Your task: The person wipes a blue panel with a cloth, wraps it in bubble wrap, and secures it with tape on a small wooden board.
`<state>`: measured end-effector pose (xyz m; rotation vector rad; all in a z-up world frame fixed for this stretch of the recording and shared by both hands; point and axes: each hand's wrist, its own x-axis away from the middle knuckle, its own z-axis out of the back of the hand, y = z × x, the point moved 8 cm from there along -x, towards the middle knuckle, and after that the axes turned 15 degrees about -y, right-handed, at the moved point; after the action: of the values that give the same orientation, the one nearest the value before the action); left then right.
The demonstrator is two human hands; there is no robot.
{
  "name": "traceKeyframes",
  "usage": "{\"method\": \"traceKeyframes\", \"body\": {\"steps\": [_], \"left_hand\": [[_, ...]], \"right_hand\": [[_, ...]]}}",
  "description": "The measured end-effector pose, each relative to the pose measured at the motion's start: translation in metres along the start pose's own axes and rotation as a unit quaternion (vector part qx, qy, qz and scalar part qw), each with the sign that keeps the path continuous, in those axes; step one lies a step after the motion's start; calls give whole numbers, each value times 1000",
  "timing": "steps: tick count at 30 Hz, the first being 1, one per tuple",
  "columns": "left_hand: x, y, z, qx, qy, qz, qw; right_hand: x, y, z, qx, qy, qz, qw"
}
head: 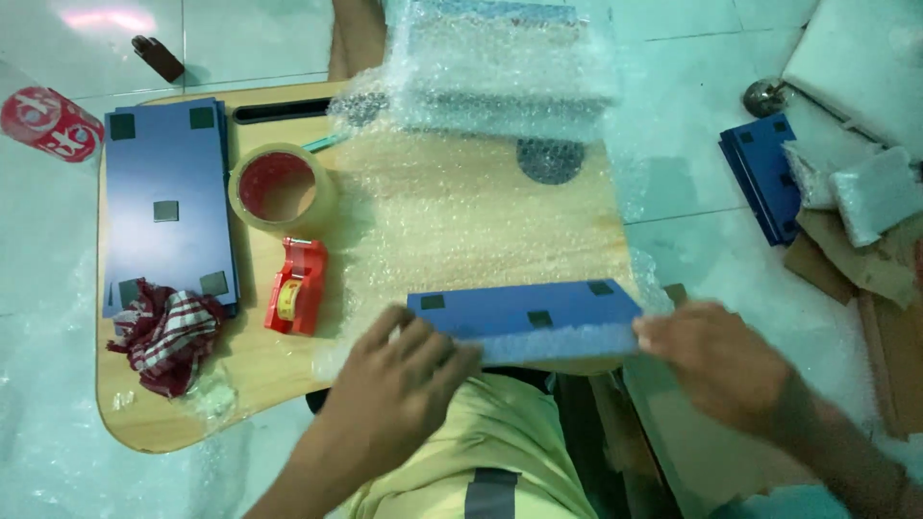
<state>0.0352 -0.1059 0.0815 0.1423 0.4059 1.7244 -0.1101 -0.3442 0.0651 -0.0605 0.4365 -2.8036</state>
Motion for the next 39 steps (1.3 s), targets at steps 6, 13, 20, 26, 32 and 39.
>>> {"method": "traceKeyframes", "body": {"steps": [6,13,20,26,32,39], "left_hand": [[-69,-60,33,41,-48,68,996],[-94,-119,-6,17,-24,140,990],[-65,-107,-44,31,-70,143,987],[-59,-106,-50,38,-83,143,986],[-69,-114,-57,52,-120,171,977],[-126,-139,-39,-160,-215,232,935]], "right_hand": [[-64,69,38,0,-46,-107,993],[-122,109,12,-59,-91,-84,991],[-100,116,-36,-44,-126,-112,985],[-101,104,-26,-21,-137,-147,979],[-110,97,-19,107,-202,-157,961],[-204,75,11,70,-281,-170,942]]}}
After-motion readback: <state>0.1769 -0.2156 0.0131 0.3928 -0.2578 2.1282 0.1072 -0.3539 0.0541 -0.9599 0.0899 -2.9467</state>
